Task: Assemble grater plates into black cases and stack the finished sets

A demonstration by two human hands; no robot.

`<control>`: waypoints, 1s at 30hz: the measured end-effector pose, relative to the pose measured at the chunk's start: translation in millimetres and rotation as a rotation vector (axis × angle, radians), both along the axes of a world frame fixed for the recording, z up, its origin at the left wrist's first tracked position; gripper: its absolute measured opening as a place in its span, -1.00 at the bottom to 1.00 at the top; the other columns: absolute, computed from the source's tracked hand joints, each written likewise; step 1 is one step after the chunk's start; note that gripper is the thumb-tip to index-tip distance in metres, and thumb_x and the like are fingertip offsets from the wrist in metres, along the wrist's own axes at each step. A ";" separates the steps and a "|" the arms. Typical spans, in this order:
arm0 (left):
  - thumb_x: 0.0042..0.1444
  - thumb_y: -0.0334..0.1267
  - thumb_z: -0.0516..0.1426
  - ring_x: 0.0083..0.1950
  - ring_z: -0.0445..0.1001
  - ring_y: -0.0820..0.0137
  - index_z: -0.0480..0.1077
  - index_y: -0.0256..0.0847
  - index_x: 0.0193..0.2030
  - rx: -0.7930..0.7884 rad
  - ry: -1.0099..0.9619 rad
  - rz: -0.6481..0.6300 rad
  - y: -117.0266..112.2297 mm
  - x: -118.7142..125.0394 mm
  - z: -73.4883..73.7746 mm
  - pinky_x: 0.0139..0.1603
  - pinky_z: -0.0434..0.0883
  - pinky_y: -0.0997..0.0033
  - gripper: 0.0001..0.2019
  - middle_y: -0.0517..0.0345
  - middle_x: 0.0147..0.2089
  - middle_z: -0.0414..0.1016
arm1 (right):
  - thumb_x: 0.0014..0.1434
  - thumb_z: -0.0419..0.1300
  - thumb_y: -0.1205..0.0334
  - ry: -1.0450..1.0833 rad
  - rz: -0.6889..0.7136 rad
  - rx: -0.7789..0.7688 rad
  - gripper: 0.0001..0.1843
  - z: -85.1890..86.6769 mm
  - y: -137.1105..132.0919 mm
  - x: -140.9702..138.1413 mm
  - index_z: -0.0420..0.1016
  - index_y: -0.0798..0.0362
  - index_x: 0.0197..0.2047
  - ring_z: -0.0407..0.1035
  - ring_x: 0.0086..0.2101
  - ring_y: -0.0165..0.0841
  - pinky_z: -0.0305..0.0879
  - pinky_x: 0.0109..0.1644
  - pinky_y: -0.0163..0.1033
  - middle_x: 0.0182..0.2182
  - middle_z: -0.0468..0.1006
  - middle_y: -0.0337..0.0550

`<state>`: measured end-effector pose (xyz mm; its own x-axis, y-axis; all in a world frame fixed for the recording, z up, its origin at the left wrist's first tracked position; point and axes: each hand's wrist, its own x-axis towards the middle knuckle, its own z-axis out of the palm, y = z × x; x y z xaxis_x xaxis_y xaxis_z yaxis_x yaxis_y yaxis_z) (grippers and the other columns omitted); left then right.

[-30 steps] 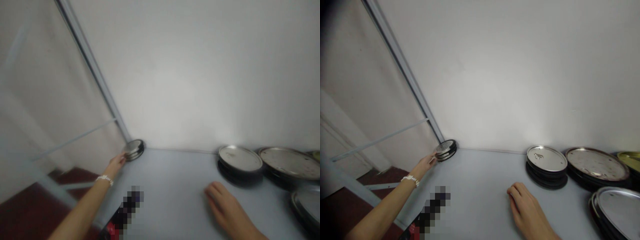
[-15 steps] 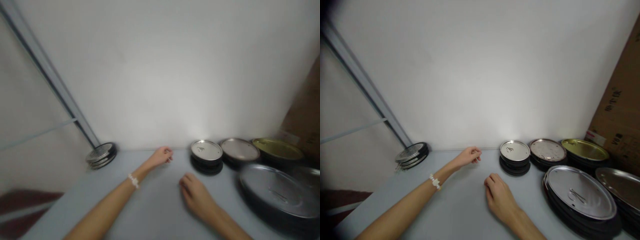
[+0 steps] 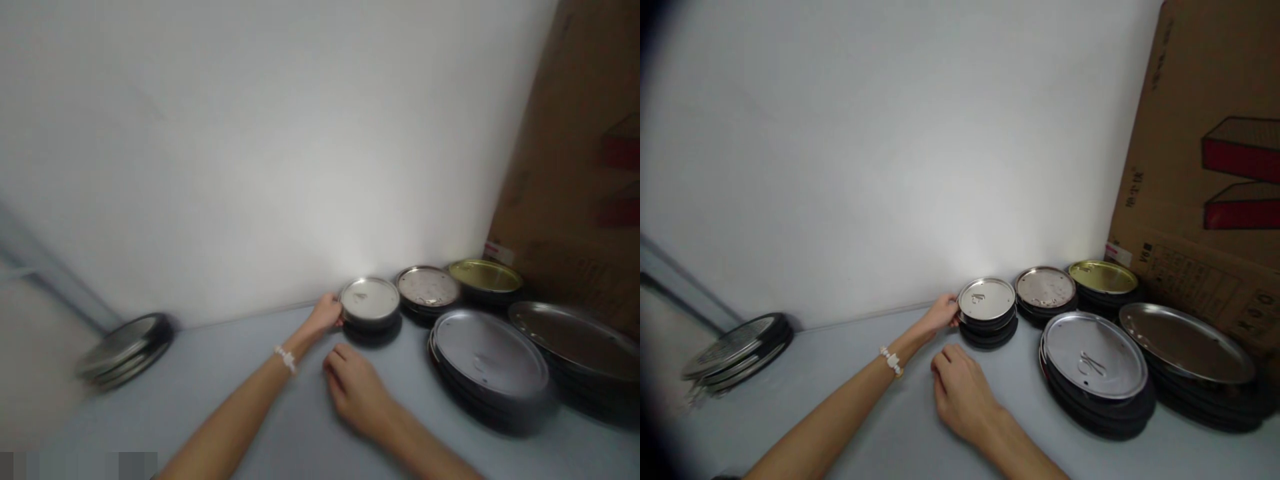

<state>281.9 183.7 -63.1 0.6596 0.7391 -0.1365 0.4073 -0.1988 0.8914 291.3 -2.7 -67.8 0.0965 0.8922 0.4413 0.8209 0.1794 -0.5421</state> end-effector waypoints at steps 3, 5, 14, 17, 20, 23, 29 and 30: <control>0.06 -0.40 0.04 -0.62 0.33 0.52 0.35 -0.27 -0.41 0.028 -0.013 0.007 3.3 -7.4 -0.5 -0.57 0.21 0.58 -0.91 0.28 -0.63 0.35 | 0.19 0.08 0.55 0.050 -0.026 0.023 -0.79 0.4 0.1 4.2 0.40 0.05 -0.24 0.35 -0.20 -0.25 0.29 -0.12 -0.21 -0.25 0.46 -0.12; 0.03 -0.41 0.03 -0.62 0.31 0.53 0.36 -0.27 -0.42 0.040 -0.012 0.009 4.4 -11.9 0.0 -0.57 0.19 0.58 -0.90 0.28 -0.63 0.34 | 0.20 0.07 0.55 0.078 -0.036 0.048 -0.78 -1.1 0.7 5.7 0.41 0.05 -0.23 0.35 -0.19 -0.25 0.30 -0.10 -0.21 -0.25 0.46 -0.12; -0.07 -0.38 0.03 -0.61 0.30 0.51 0.44 -0.31 -0.42 0.036 -0.006 -0.055 4.4 -44.3 11.7 -0.56 0.19 0.54 -0.85 0.24 -0.61 0.38 | 0.32 0.01 0.27 0.219 -0.472 0.400 -0.83 11.5 2.4 32.8 0.39 0.05 -0.08 0.32 -0.08 -0.13 0.27 0.06 0.01 -0.14 0.46 -0.01; -0.06 -0.34 0.03 -0.61 0.28 0.51 0.45 -0.32 -0.39 0.028 -0.009 -0.059 2.1 -58.8 15.8 -0.56 0.19 0.54 -0.82 0.24 -0.61 0.37 | 0.23 0.17 0.05 0.235 -0.646 0.374 -0.46 16.2 3.3 47.9 0.24 0.12 0.19 0.24 0.09 0.01 0.20 0.17 0.16 0.06 0.36 0.14; -0.04 -0.28 0.04 -0.60 0.29 0.51 0.45 -0.33 -0.30 0.019 -0.020 -0.064 -4.9 -72.1 16.3 -0.56 0.20 0.53 -0.76 0.24 -0.59 0.38 | 0.03 0.35 -0.04 0.195 -0.545 0.232 -0.07 14.3 5.4 46.0 0.06 0.11 0.34 0.15 0.21 0.08 0.17 0.24 0.18 0.20 0.24 0.19; -0.02 -0.21 0.06 -0.61 0.29 0.52 0.43 -0.33 -0.22 0.014 -0.027 -0.052 -13.9 -86.3 16.0 -0.57 0.19 0.54 -0.72 0.27 -0.57 0.37 | -0.12 0.44 0.06 0.143 -0.450 0.144 0.10 11.6 5.5 32.4 -0.02 0.06 0.39 0.07 0.27 0.12 0.10 0.31 0.19 0.28 0.16 0.16; 0.04 -0.10 0.09 -0.61 0.28 0.54 0.38 -0.32 -0.14 -0.035 -0.017 -0.018 -32.6 -127.0 20.8 -0.59 0.18 0.57 -0.66 0.29 -0.58 0.34 | -0.15 0.47 0.10 0.162 -0.334 0.124 0.15 12.1 -3.8 2.3 -0.05 0.01 0.40 0.08 0.24 0.16 0.11 0.27 0.26 0.28 0.15 0.18; 0.06 -0.08 0.09 -0.61 0.29 0.53 0.37 -0.32 -0.10 -0.058 -0.006 -0.023 -35.8 -134.7 20.7 -0.59 0.19 0.57 -0.63 0.29 -0.57 0.35 | -0.16 0.47 0.11 0.162 -0.322 0.129 0.15 11.6 -5.8 -3.8 -0.04 0.01 0.40 0.08 0.23 0.18 0.11 0.26 0.29 0.28 0.15 0.20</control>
